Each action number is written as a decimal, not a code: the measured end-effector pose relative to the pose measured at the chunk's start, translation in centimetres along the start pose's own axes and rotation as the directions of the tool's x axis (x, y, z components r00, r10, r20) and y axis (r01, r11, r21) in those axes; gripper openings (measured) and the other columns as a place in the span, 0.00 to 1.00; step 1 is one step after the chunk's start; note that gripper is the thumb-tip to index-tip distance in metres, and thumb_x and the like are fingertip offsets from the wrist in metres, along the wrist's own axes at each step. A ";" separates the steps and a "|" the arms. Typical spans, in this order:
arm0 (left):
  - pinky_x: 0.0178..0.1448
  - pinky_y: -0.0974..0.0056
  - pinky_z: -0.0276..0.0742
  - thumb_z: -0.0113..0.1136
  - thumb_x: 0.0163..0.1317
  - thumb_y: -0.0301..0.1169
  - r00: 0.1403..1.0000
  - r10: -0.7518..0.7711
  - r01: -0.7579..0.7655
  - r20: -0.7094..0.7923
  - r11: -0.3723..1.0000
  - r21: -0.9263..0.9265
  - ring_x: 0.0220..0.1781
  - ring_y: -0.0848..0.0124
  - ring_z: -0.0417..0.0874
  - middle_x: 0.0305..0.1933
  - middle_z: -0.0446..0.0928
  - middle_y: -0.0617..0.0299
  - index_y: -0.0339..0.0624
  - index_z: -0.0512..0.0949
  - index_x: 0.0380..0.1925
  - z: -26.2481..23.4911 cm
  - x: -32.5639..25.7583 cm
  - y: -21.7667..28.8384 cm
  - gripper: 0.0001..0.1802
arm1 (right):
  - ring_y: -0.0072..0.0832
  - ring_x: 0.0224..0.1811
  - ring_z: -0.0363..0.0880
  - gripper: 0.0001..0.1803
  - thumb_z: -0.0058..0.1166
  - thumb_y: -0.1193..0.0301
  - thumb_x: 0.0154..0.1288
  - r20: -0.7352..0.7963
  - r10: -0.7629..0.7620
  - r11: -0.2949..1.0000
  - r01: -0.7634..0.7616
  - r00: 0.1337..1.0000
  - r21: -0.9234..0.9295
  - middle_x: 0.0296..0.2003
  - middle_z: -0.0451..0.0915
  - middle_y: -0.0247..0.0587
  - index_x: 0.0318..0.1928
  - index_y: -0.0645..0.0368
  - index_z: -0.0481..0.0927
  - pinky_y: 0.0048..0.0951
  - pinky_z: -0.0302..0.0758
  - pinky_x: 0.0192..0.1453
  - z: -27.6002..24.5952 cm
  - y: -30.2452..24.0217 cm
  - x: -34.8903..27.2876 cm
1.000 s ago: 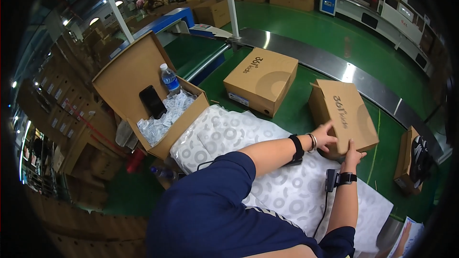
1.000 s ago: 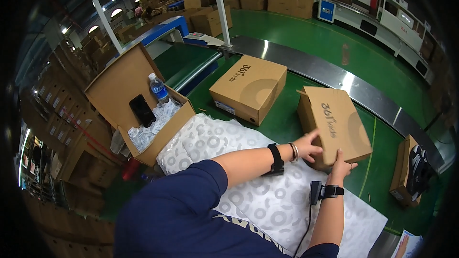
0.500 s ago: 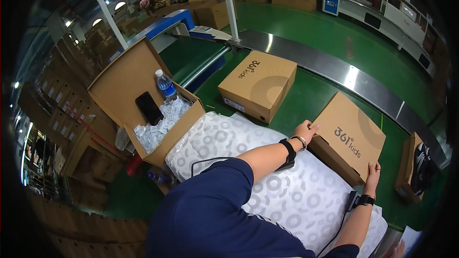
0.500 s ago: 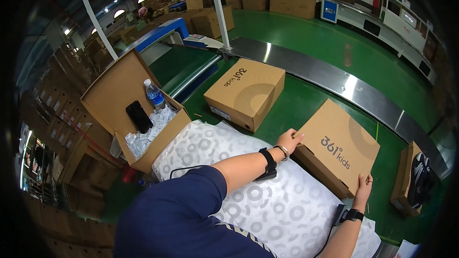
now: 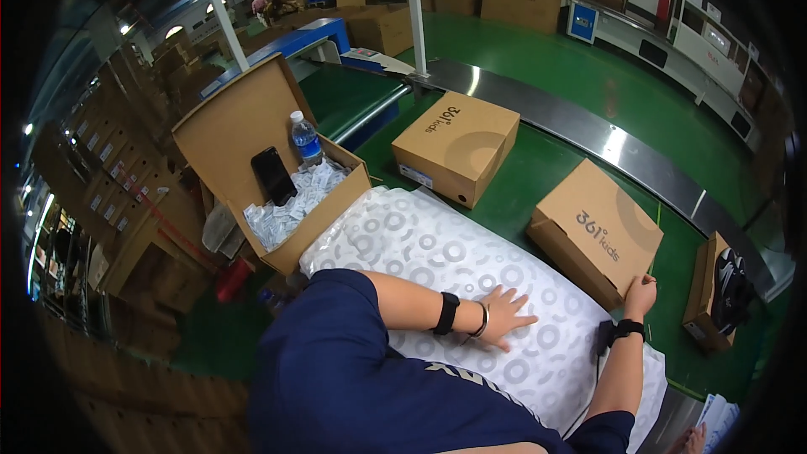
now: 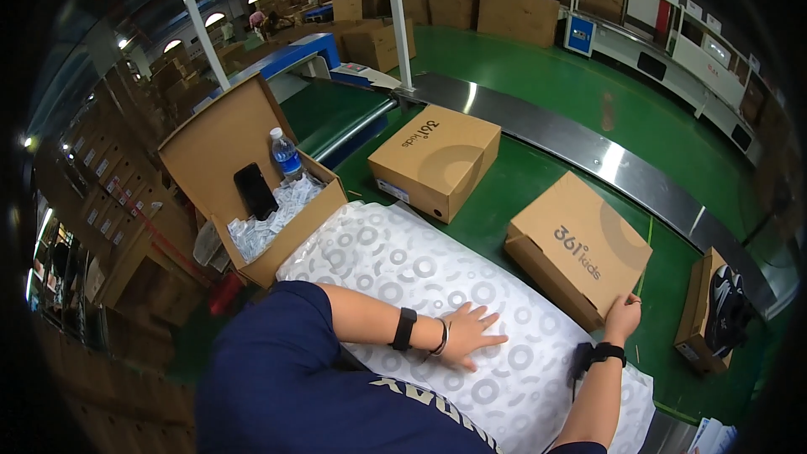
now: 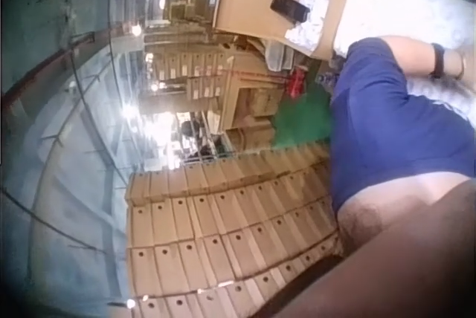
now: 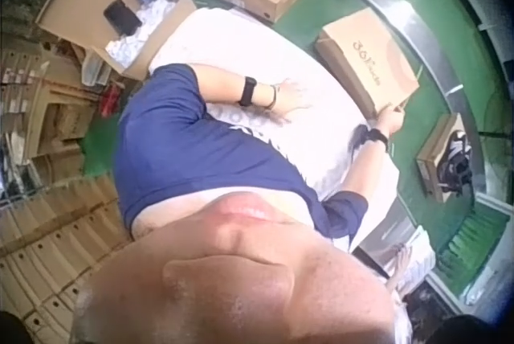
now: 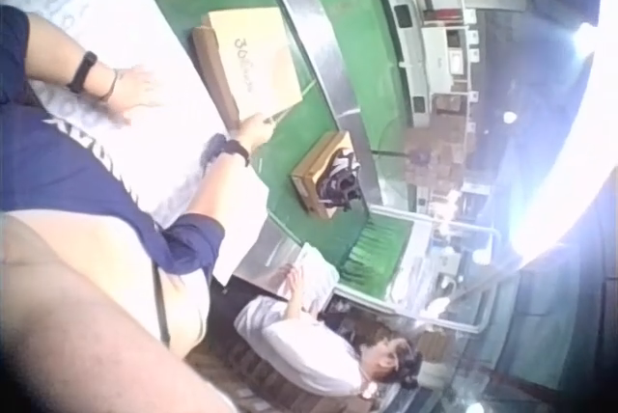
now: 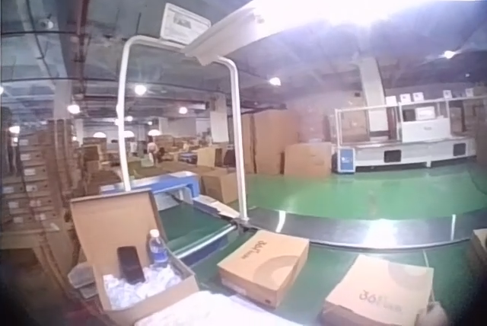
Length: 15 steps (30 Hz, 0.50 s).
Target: Packing finished shoes into boxes with tissue paper and labels.
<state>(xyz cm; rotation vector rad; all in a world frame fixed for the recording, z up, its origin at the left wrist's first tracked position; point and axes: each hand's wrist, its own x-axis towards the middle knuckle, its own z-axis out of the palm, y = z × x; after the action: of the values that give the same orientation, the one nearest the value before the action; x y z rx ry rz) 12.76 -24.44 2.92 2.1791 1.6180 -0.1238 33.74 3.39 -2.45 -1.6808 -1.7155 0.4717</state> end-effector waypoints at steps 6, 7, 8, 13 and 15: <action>0.64 0.36 0.33 0.59 0.42 0.56 0.986 -0.122 0.119 0.116 0.992 0.032 0.69 0.44 0.29 0.69 0.31 0.42 0.57 0.45 0.65 2.6 -0.9 1.3 0.52 | 0.34 0.44 0.76 0.33 0.57 0.65 0.53 0.872 -0.423 0.821 -0.302 0.247 0.484 0.47 0.74 0.48 0.58 0.64 0.62 0.28 0.75 0.42 -1.2 -8.1 -7.7; 0.63 0.35 0.33 0.59 0.42 0.56 0.986 -0.120 0.117 0.114 0.993 0.033 0.69 0.44 0.30 0.69 0.32 0.43 0.58 0.45 0.65 2.6 -0.8 1.6 0.51 | 0.37 0.47 0.74 0.36 0.60 0.64 0.49 0.866 -0.387 0.914 0.009 0.317 0.405 0.49 0.72 0.50 0.58 0.63 0.62 0.31 0.73 0.46 -1.3 -7.9 -8.4; 0.63 0.34 0.34 0.59 0.43 0.56 0.986 -0.121 0.118 0.110 0.992 0.034 0.69 0.44 0.30 0.69 0.32 0.43 0.58 0.45 0.65 2.5 -0.8 1.8 0.51 | 0.40 0.51 0.72 0.39 0.63 0.63 0.45 0.843 -0.372 0.914 0.310 0.388 0.261 0.51 0.70 0.52 0.58 0.62 0.62 0.33 0.71 0.50 -1.4 -7.6 -8.9; 0.61 0.31 0.36 0.57 0.44 0.58 0.969 -0.220 0.224 0.108 0.974 -0.021 0.69 0.45 0.32 0.69 0.34 0.45 0.57 0.45 0.65 2.5 -2.3 2.1 0.50 | 0.45 0.62 0.57 0.41 0.65 0.58 0.39 0.846 -0.283 0.725 0.678 0.452 -0.120 0.57 0.62 0.55 0.56 0.59 0.66 0.45 0.54 0.62 -4.9 -1.6 -9.7; 0.60 0.31 0.38 0.52 0.47 0.59 0.973 -0.226 0.225 0.050 0.974 0.024 0.69 0.44 0.35 0.69 0.37 0.45 0.55 0.47 0.65 3.0 -2.7 1.3 0.47 | 0.42 0.56 0.66 0.40 0.65 0.56 0.39 0.792 -0.312 0.794 0.602 0.525 -0.086 0.52 0.70 0.51 0.54 0.61 0.68 0.42 0.60 0.59 -7.1 3.0 -7.4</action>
<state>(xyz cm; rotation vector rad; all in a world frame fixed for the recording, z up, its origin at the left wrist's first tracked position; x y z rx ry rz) 13.61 -28.32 1.41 1.9805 1.8369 -0.2605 40.23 -4.95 -1.07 -1.1719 -2.9326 0.6799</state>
